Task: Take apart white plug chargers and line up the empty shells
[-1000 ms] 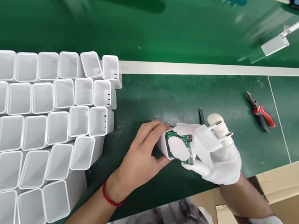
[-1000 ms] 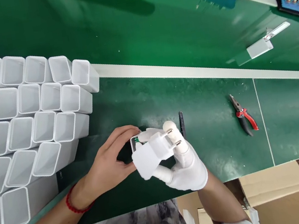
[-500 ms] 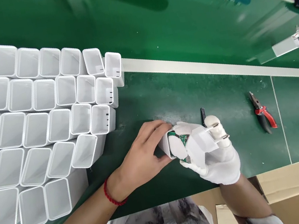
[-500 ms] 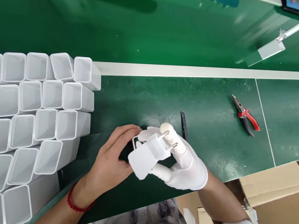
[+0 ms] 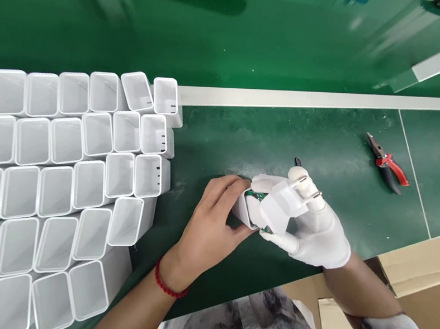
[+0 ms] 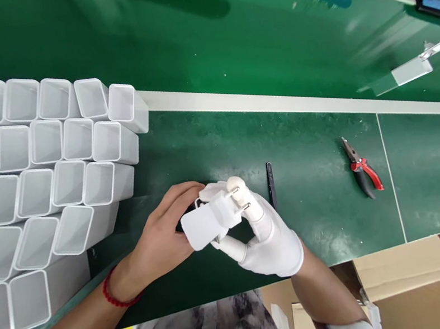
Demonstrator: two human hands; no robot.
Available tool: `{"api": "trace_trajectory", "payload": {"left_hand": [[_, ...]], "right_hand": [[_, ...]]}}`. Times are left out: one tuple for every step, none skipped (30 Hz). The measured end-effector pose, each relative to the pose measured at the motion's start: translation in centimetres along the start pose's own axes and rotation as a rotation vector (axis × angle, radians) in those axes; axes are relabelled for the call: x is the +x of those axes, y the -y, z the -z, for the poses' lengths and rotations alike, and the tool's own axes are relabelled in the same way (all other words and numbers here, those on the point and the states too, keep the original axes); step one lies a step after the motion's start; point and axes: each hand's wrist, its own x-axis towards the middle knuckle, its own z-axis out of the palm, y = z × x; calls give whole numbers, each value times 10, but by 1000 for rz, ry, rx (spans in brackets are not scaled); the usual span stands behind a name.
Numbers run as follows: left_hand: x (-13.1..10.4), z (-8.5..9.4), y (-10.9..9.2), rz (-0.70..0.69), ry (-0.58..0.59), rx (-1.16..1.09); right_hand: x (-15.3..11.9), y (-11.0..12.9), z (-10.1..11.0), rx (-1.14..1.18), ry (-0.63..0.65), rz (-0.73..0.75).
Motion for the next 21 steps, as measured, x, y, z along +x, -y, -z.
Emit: {"api": "trace_trajectory", "payload": {"left_hand": [[0, 0, 0, 2, -2, -1], [0, 0, 0, 8, -2, -3], [0, 0, 0, 14, 1, -5], [0, 0, 0, 21, 3, -8], [0, 1, 0, 25, 2, -10], [0, 1, 0, 30, 0, -11], [0, 1, 0, 36, -1, -11], [0, 1, 0, 42, -3, -8], [0, 1, 0, 48, -2, -5], [0, 1, 0, 53, 1, 0], [1, 1, 1, 57, 4, 3], [1, 0, 1, 59, 5, 5], [1, 0, 2, 56, 3, 6], [1, 0, 2, 48, 0, 7], [1, -1, 3, 38, -4, 9], [1, -1, 3, 27, -6, 13], [0, -1, 4, 19, -2, 17], [-1, -2, 4, 16, 0, 20], [-1, -2, 4, 24, -4, 19], [-2, -2, 4, 42, -16, 10], [-2, -2, 5, 69, -35, -11]], "right_hand": [[-1, 1, -1, -23, -4, 40], [-1, 2, -2, -53, -5, 77], [0, 3, -3, -85, -4, 108], [1, 4, -3, -112, -1, 129], [2, 5, -3, -129, 0, 141], [3, 5, -3, -136, -5, 153], [4, 6, -4, -135, -12, 163], [5, 6, -5, -131, -22, 167], [5, 6, -6, -127, -33, 166], [5, 6, -8, -129, -42, 166], [5, 6, -9, -133, -52, 169], [5, 6, -10, -139, -58, 173], [5, 6, -10, -149, -60, 175], [5, 6, -10, -167, -57, 177], [6, 6, -10, -193, -49, 181], [6, 6, -8, -224, -34, 191], [6, 5, -7, -253, -10, 205], [7, 5, -5, -270, 20, 220], [7, 4, -3, -272, 44, 235], [7, 3, -1, -256, 55, 245], [7, 2, 0, -227, 51, 246]]}}
